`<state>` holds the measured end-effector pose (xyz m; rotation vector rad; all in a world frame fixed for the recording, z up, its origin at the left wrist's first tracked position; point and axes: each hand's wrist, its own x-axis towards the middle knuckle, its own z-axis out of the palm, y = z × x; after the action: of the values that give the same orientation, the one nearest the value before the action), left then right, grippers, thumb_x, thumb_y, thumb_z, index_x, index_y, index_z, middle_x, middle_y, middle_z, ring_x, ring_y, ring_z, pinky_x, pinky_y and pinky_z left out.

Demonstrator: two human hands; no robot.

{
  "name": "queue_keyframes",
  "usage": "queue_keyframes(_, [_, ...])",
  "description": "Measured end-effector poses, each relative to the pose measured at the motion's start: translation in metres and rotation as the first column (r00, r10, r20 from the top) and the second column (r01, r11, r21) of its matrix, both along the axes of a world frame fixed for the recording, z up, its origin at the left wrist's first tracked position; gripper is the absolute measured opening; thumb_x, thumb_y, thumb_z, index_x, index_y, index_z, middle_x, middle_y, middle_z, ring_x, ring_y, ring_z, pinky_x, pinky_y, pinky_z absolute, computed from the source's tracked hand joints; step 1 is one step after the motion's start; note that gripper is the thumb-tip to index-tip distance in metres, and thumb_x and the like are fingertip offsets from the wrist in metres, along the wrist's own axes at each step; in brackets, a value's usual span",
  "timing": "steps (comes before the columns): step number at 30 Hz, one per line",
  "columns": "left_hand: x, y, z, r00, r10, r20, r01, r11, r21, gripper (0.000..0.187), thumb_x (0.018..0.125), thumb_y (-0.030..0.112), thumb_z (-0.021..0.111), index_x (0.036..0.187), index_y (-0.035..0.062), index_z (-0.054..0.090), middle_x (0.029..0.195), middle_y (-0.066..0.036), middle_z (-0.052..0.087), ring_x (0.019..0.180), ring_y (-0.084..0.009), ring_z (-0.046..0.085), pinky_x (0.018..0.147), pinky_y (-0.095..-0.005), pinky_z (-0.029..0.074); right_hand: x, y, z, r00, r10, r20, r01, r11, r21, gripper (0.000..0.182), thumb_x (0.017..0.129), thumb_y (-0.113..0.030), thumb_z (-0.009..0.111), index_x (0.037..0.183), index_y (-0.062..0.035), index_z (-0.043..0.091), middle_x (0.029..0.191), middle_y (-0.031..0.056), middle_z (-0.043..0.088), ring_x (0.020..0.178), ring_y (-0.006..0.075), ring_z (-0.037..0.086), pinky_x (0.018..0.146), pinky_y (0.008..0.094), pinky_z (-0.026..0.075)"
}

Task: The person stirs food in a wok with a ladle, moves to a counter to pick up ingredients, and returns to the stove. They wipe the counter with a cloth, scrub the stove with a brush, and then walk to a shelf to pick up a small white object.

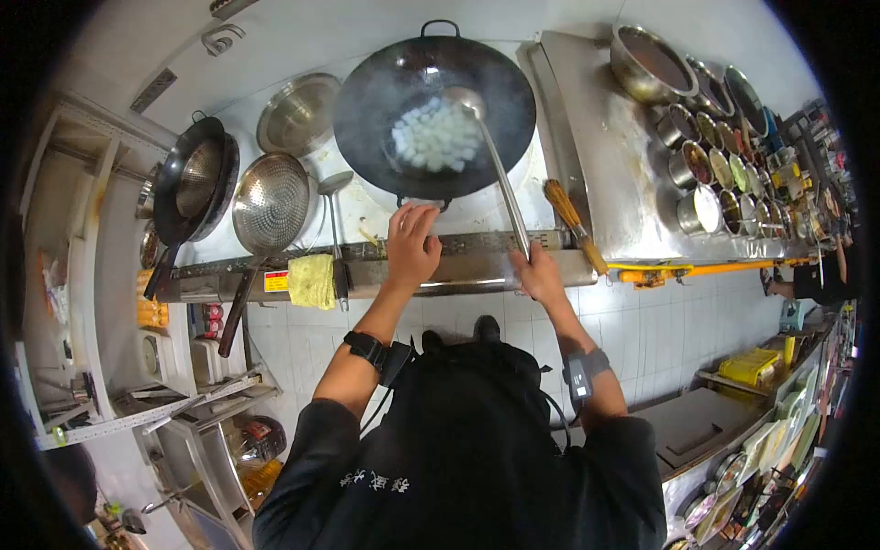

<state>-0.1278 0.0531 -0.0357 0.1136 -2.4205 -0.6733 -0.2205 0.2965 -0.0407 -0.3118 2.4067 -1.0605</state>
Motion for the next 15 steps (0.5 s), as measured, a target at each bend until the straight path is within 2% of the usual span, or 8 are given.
queue_keyframes(3, [-0.001,0.0,0.005,0.998,0.051,-0.028,-0.052,0.999,-0.017,0.038,0.072,0.007,0.059,0.11,0.0089,0.062,0.115,-0.006,0.059,0.114,-0.033,0.048,0.095,-0.044,0.039,0.002,-0.001,0.011,1.0,-0.001,0.025,0.001,1.0,-0.01,0.032,0.091,-0.031,0.054,0.084,0.0003,0.05,0.058,0.0138,0.058,0.045,0.0234,0.058,0.044,0.0376,0.045])
queue_keyframes(4, [-0.003,-0.002,0.014,0.997,0.063,-0.05,-0.065,0.997,-0.032,0.03,0.073,0.009,0.059,0.103,0.0084,0.065,0.108,-0.005,0.063,0.107,-0.0297,0.054,0.093,-0.0429,0.04,0.0,0.001,0.004,1.0,0.008,0.0,-0.008,1.0,-0.018,0.031,0.091,-0.03,0.055,0.085,0.0002,0.051,0.057,0.0136,0.058,0.044,0.0231,0.058,0.043,0.0375,0.045])
queue_keyframes(7, [-0.005,-0.018,0.022,1.0,0.0,-0.024,-0.001,0.999,-0.044,0.024,0.074,0.009,0.059,0.097,0.0083,0.066,0.102,-0.006,0.065,0.102,-0.0272,0.057,0.089,-0.041,0.041,-0.006,0.007,-0.015,1.0,0.017,-0.009,-0.017,0.999,-0.038,0.029,0.091,-0.028,0.055,0.087,0.0,0.053,0.055,0.0129,0.058,0.043,0.0222,0.058,0.043,0.0371,0.045])
queue_keyframes(8, [-0.01,-0.027,0.02,0.994,-0.033,-0.104,0.032,0.999,-0.01,0.016,0.075,0.007,0.06,0.09,0.0061,0.067,0.093,-0.009,0.067,0.088,-0.0274,0.061,0.078,-0.0384,0.047,-0.005,0.006,-0.008,0.999,0.012,0.029,-0.011,0.999,-0.045,0.028,0.091,-0.028,0.055,0.088,0.0,0.053,0.055,0.0126,0.057,0.042,0.0219,0.057,0.042,0.0369,0.045])
queue_keyframes(11, [-0.022,-0.053,0.012,0.995,-0.057,-0.077,0.067,0.987,0.146,0.012,0.077,0.007,0.061,0.087,0.0042,0.067,0.083,-0.011,0.066,0.071,-0.0265,0.063,0.062,-0.0344,0.048,-0.002,0.0,0.012,0.998,-0.013,0.056,0.019,0.995,-0.101,0.026,0.091,-0.025,0.054,0.084,-0.0003,0.053,0.053,0.0092,0.054,0.038,0.0182,0.053,0.038,0.034,0.041])
queue_keyframes(12, [-0.029,-0.061,0.006,0.999,-0.001,-0.051,0.01,0.981,0.192,0.009,0.078,0.007,0.062,0.085,0.0031,0.066,0.074,-0.013,0.064,0.058,-0.0234,0.06,0.053,-0.0314,0.046,-0.002,0.0,0.007,0.999,-0.007,0.033,0.012,0.991,-0.13,0.026,0.092,-0.024,0.054,0.081,-0.0007,0.051,0.053,0.0071,0.052,0.036,0.0158,0.051,0.035,0.032,0.039])
queue_keyframes(14, [-0.037,-0.078,0.022,0.999,0.038,-0.037,-0.031,0.984,0.174,0.008,0.078,0.008,0.061,0.081,0.0034,0.066,0.065,-0.011,0.062,0.055,-0.0177,0.058,0.053,-0.0293,0.045,0.001,0.003,0.001,0.999,-0.004,0.036,0.01,0.987,-0.161,0.026,0.093,-0.023,0.053,0.078,-0.0013,0.049,0.053,0.0049,0.05,0.035,0.0133,0.048,0.032,0.0299,0.036])
queue_keyframes(15, [-0.041,-0.086,0.027,0.997,0.069,-0.034,-0.056,0.955,0.291,0.008,0.078,0.008,0.061,0.081,0.0033,0.066,0.062,-0.01,0.061,0.054,-0.0149,0.058,0.053,-0.0283,0.044,0.001,0.003,0.001,0.998,-0.005,0.056,0.014,0.986,-0.168,0.026,0.093,-0.023,0.053,0.078,-0.0014,0.049,0.053,0.0049,0.05,0.035,0.0133,0.048,0.032,0.0298,0.035])
